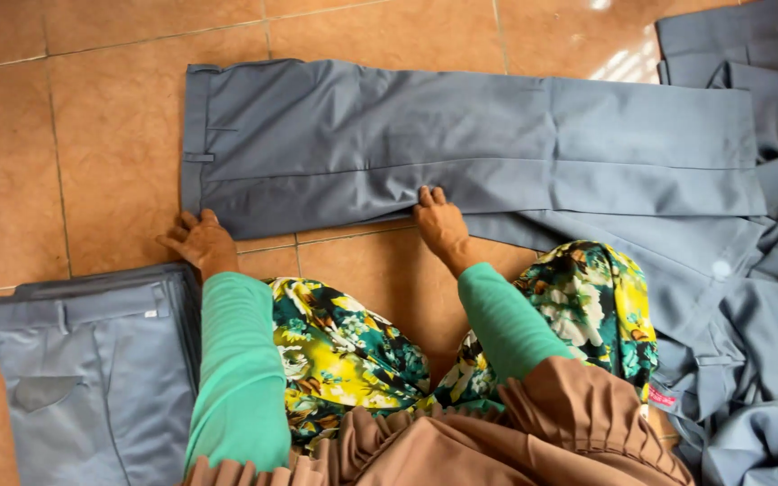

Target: The person sits on the floor and folds several pairs of grey trousers by hand. They lay each pair flat, fold the legs together, fold the garment in half or thirds, and place the finished bundle onto a growing stack.

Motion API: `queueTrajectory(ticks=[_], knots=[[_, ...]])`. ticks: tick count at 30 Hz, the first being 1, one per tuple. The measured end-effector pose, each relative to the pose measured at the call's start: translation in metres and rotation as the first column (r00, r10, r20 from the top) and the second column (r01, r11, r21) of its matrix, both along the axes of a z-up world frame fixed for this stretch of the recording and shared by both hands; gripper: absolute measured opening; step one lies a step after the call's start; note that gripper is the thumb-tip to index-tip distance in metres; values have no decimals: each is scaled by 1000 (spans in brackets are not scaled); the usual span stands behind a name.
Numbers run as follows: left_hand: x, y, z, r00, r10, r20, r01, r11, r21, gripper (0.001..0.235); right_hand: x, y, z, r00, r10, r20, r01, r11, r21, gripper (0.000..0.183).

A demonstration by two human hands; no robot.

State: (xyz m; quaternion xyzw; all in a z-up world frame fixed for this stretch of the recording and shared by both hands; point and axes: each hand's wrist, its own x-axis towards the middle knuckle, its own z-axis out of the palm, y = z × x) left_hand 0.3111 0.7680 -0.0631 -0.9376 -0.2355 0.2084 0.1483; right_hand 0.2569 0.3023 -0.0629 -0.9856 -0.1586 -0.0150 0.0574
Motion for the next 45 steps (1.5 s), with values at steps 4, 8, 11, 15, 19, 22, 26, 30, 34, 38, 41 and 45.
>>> queueTrajectory(ticks=[4, 8, 11, 15, 19, 22, 26, 30, 34, 38, 41, 45], knots=[[-11, -2, 59, 970, 244, -15, -242, 949, -201, 41, 7, 28, 20, 1000, -10, -26, 13, 994, 105, 19], [-21, -19, 75, 987, 160, 21, -143, 927, -347, 48, 33, 40, 67, 904, -10, 428, -63, 986, 156, 5], [-75, -145, 186, 958, 191, -216, -262, 264, -928, 106, 39, 48, 93, 810, 20, 586, -126, 982, 141, 9], [-82, -257, 239, 899, 224, -377, -368, -82, -926, 124, 7, 60, 97, 815, 80, 574, -197, 970, 144, 11], [-50, -311, 177, 599, 606, -524, -236, -491, -839, 111, -26, 59, 74, 868, 106, 485, -183, 976, 114, 9], [-31, -278, 70, 314, 788, -530, -83, -534, -842, 95, -36, 37, 48, 910, 40, 414, -55, 998, 25, 6], [-1, -204, 15, 121, 904, -409, 84, -420, -904, 107, -44, 4, 25, 969, -28, 244, 49, 996, -78, 10], [10, -124, 20, 66, 944, -323, 178, -330, -927, 114, -53, -3, 39, 999, -22, -47, 17, 994, -106, 46], [2, -42, 11, 16, 956, -294, 189, -292, -938, 102, -56, 0, 49, 982, 16, -186, -39, 992, -122, 63], [-11, 15, 1, -58, 964, -260, 202, -243, -949, 88, -53, -22, 46, 989, -17, -148, 4, 996, -87, 70], [-16, -1, -7, -132, 990, -43, 164, -21, -986, 84, -37, -44, 59, 926, -142, -350, 97, 985, -144, 83], [-20, -58, -22, -230, 935, 270, 79, 294, -952, 84, -12, -76, 76, 746, -230, -625, 173, 973, -152, 111]])
